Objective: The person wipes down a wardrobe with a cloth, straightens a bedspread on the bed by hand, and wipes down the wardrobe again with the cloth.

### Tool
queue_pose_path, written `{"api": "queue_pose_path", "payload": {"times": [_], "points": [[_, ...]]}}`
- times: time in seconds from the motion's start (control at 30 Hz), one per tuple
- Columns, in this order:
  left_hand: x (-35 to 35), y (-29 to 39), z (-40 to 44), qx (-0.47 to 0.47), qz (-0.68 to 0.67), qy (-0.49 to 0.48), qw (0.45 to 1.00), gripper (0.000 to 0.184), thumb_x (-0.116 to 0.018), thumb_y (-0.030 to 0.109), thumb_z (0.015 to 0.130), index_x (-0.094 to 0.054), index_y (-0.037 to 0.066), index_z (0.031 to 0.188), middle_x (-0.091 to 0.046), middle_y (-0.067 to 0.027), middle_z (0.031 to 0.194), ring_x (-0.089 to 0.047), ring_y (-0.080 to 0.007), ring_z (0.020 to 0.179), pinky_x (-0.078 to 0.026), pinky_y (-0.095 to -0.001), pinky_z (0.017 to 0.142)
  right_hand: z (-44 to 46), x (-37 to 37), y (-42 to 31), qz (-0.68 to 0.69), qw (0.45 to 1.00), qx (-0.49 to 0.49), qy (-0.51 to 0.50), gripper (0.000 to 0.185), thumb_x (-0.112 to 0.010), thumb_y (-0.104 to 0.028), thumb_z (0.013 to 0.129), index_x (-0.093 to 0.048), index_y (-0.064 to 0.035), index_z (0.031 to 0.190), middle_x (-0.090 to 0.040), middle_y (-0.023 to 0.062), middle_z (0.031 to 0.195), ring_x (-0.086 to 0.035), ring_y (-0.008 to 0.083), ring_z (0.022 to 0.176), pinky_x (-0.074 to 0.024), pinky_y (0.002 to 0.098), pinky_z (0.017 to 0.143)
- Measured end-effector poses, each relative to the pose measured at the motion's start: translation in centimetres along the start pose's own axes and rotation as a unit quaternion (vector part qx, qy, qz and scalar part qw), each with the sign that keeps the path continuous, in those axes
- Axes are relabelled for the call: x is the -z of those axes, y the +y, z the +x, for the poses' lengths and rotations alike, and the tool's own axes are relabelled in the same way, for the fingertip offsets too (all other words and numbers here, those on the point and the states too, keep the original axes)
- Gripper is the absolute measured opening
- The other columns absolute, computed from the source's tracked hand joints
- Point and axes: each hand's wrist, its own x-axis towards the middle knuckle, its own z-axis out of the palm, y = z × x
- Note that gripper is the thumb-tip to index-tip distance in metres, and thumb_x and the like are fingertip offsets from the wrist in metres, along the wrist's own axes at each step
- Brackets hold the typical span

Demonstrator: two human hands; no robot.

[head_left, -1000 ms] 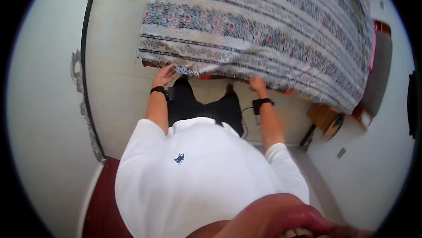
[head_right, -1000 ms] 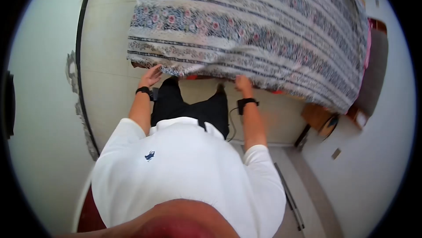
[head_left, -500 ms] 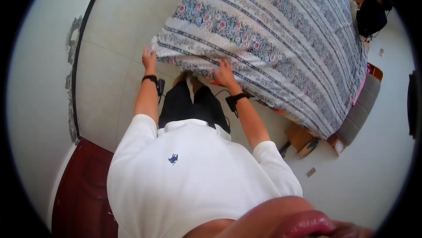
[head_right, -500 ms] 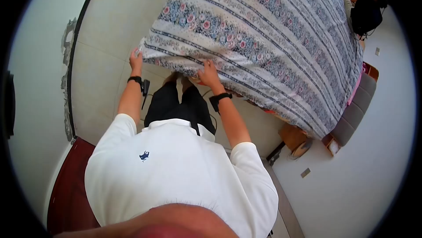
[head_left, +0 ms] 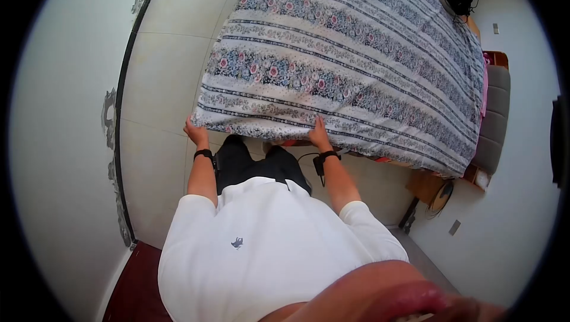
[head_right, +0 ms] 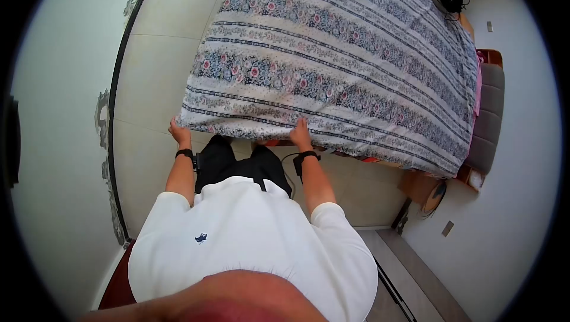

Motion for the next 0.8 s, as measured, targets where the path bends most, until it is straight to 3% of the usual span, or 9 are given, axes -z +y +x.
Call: {"api": "queue_pose_path", "payload": {"times": [0.03,0.13,0.17,0.23,0.4,0.47,0.53,0.6,0.8], "points": [[0.1,0.2,0.3,0.004,-0.001,0.001,1.0,0.055,-0.058,0.0,0.073,-0.044,0.012,0.125,-0.049,-0.0207,0.115,-0.049,-0.0382,0.102,-0.045,-0.0437,0.08,-0.5,0.7,-0.2,0.006,0.994,-0.089,-0.064,0.062,-0.05,-0.018,0.081,-0.027,0.0014,0.136,-0.022,0.0253,0.141,-0.022,0.0401,0.13,-0.0335,0.0453,0.1],[0.3,2.1,1.3,0.32,-0.042,-0.273,0.906,0.053,-0.055,0.005,0.074,-0.043,0.01,0.125,-0.046,-0.0209,0.117,-0.049,-0.0334,0.104,-0.046,-0.0431,0.081,0.1,-0.8,3.3,-0.009,0.988,-0.095,-0.119,0.062,-0.051,-0.018,0.079,-0.03,0.003,0.134,-0.027,0.0247,0.139,-0.024,0.0396,0.129,-0.0339,0.0449,0.099],[-1.1,1.0,2.5,0.321,-0.042,-0.279,0.904,0.053,-0.055,0.005,0.074,-0.043,0.01,0.125,-0.046,-0.0209,0.117,-0.049,-0.0334,0.104,-0.046,-0.0431,0.081,0.8,-0.1,3.2,0.071,0.974,-0.152,-0.151,0.064,-0.055,-0.021,0.078,-0.033,0.0029,0.132,-0.031,0.0244,0.137,-0.025,0.0391,0.129,-0.0349,0.0454,0.098],[-4.0,-1.5,3.9,0.148,-0.051,-0.342,0.926,0.05,-0.056,0.01,0.076,-0.044,0.006,0.124,-0.048,-0.022,0.117,-0.053,-0.0311,0.101,-0.046,-0.0405,0.081,2.0,0.6,2.0,0.112,0.973,-0.172,-0.102,0.066,-0.057,-0.022,0.077,-0.031,0.0017,0.134,-0.03,0.0238,0.137,-0.027,0.0394,0.127,-0.0351,0.0463,0.097],[-7.2,3.7,8.4,0.028,-0.185,-0.322,0.928,0.05,-0.057,0.019,0.079,-0.044,0.0,0.123,-0.05,-0.0207,0.12,-0.056,-0.0303,0.1,-0.045,-0.0374,0.082,3.9,2.0,-10.4,-0.018,0.963,-0.219,0.156,0.072,-0.059,-0.025,0.078,-0.026,-0.0031,0.137,-0.024,0.0215,0.14,-0.029,0.0401,0.126,-0.0345,0.0475,0.097],[-7.3,5.5,10.1,0.005,-0.145,-0.424,0.894,0.048,-0.057,0.021,0.079,-0.046,0.001,0.121,-0.053,-0.019,0.117,-0.057,-0.029,0.096,-0.045,-0.037,0.081,6.8,1.6,-14.7,0.131,0.924,-0.282,0.221,0.076,-0.06,-0.029,0.079,-0.021,-0.0073,0.14,-0.019,0.0199,0.142,-0.025,0.0401,0.127,-0.0319,0.049,0.099],[-7.0,7.2,13.8,-0.02,-0.114,-0.502,0.857,0.046,-0.056,0.023,0.08,-0.049,0.002,0.12,-0.056,-0.0173,0.113,-0.059,-0.0276,0.092,-0.045,-0.0367,0.08,11.2,-0.5,-16.5,0.149,0.93,-0.278,0.189,0.079,-0.06,-0.034,0.079,-0.018,-0.0102,0.141,-0.016,0.0198,0.144,-0.02,0.039,0.131,-0.028,0.0501,0.102],[-5.3,7.7,18.1,-0.125,-0.031,-0.659,0.741,0.041,-0.054,0.025,0.081,-0.053,0.004,0.116,-0.062,-0.0137,0.101,-0.06,-0.0268,0.087,-0.046,-0.0362,0.079,12.3,-2.5,-22.6,0.103,0.928,-0.333,0.131,0.079,-0.06,-0.035,0.079,-0.018,-0.0114,0.142,-0.014,0.0198,0.145,-0.019,0.0377,0.132,-0.0262,0.0498,0.103],[-2.1,7.6,26.8,-0.224,0.037,-0.542,0.809,0.028,-0.049,0.014,0.079,-0.056,0.004,0.104,-0.063,-0.0107,0.081,-0.06,-0.0194,0.074,-0.048,-0.0324,0.068,12.9,-7.8,-28.6,0.103,0.951,-0.246,0.158,0.067,-0.064,-0.033,0.072,-0.042,-0.0079,0.13,-0.036,0.0175,0.135,-0.034,0.0335,0.124,-0.0337,0.041,0.099]]}}
